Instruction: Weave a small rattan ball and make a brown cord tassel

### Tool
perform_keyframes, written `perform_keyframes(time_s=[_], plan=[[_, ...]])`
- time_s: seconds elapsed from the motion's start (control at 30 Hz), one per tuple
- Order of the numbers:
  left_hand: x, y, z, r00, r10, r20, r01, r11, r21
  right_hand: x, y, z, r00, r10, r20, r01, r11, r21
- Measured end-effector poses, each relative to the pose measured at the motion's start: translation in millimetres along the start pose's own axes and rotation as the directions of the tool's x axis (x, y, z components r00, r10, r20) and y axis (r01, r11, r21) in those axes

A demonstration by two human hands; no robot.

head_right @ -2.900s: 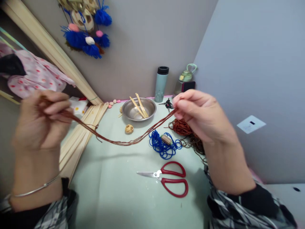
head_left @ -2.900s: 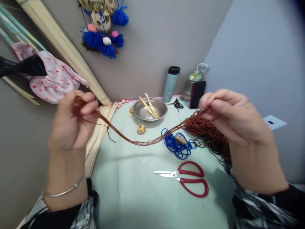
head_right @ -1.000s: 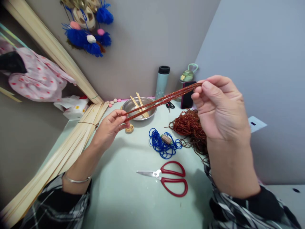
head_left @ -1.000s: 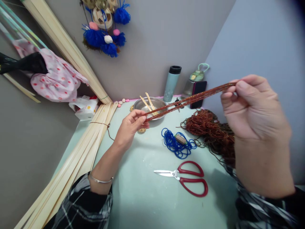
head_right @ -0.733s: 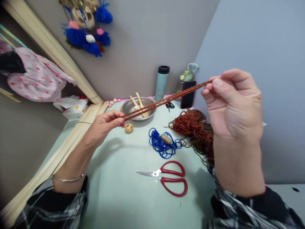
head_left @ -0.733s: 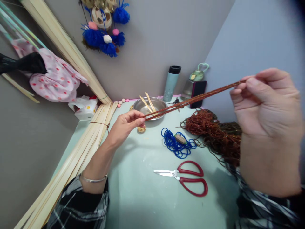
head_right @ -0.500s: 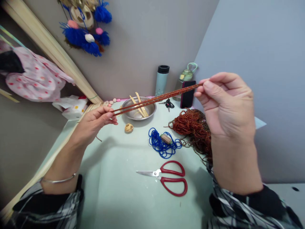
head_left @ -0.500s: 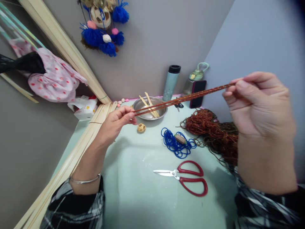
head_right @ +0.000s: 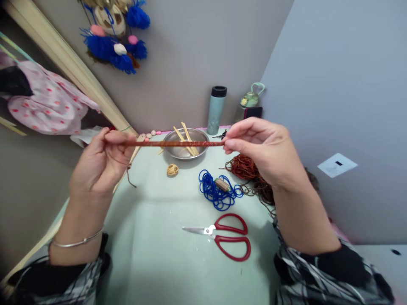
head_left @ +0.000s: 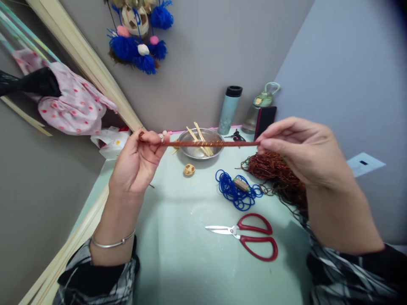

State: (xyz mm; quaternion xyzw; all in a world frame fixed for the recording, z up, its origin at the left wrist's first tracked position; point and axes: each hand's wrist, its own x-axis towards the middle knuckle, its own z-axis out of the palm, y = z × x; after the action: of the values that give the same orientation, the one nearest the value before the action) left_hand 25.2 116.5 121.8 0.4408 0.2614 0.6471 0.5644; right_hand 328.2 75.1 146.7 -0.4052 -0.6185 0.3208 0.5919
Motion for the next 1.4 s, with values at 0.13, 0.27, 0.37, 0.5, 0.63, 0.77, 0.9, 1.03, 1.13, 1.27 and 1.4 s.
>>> perform_keyframes(time_s=[0.13,0.27,0.37,0.5,0.63,0.77,0.9,1.03,1.13,1.27,1.4], plan=[[-11,-4,15.4,0.994,-0.085,0.068,0.089,0.994,-0.065,-10,-3,16,0.976,0.137,0.171,-0.121,0.988,-0.099],[-26,-22,33.1,0.948,-0.174,0.265,0.158,0.984,0.083,-18,-4,34,0.957,0.134,0.259,-0.128,0.991,-0.038],[-34,-35,42.0,0.927,-0.194,0.322,0.152,0.977,0.151,-23,-4,43,0.947,0.132,0.291,-0.138,0.990,-0.002],[-41,-44,49.7,0.920,-0.245,0.305,0.210,0.967,0.144,-26,-2,48,0.936,0.143,0.322,-0.160,0.987,0.027],[-43,-47,53.3,0.915,-0.239,0.326,0.204,0.969,0.140,-27,-1,50,0.930,0.154,0.333,-0.177,0.983,0.040],[-43,-48,54.0,0.914,-0.268,0.304,0.240,0.962,0.127,-28,-2,54,0.931,0.149,0.333,-0.167,0.986,0.027],[-42,-50,53.0,0.906,-0.328,0.269,0.295,0.943,0.157,-30,-2,60,0.948,0.120,0.293,-0.142,0.988,0.053],[-41,-50,51.0,0.907,-0.322,0.271,0.276,0.941,0.195,-30,0,62,0.968,0.063,0.241,-0.078,0.996,0.053],[-39,-48,49.8,0.894,-0.321,0.312,0.273,0.944,0.187,-28,0,59,0.981,0.055,0.188,-0.068,0.996,0.060],[-37,-47,49.3,0.858,-0.348,0.378,0.285,0.934,0.213,-23,0,49,0.992,0.091,0.090,-0.098,0.993,0.066],[-36,-53,47.5,0.924,-0.274,0.266,0.196,0.939,0.284,-20,4,43,0.995,0.092,0.040,-0.096,0.991,0.099]])
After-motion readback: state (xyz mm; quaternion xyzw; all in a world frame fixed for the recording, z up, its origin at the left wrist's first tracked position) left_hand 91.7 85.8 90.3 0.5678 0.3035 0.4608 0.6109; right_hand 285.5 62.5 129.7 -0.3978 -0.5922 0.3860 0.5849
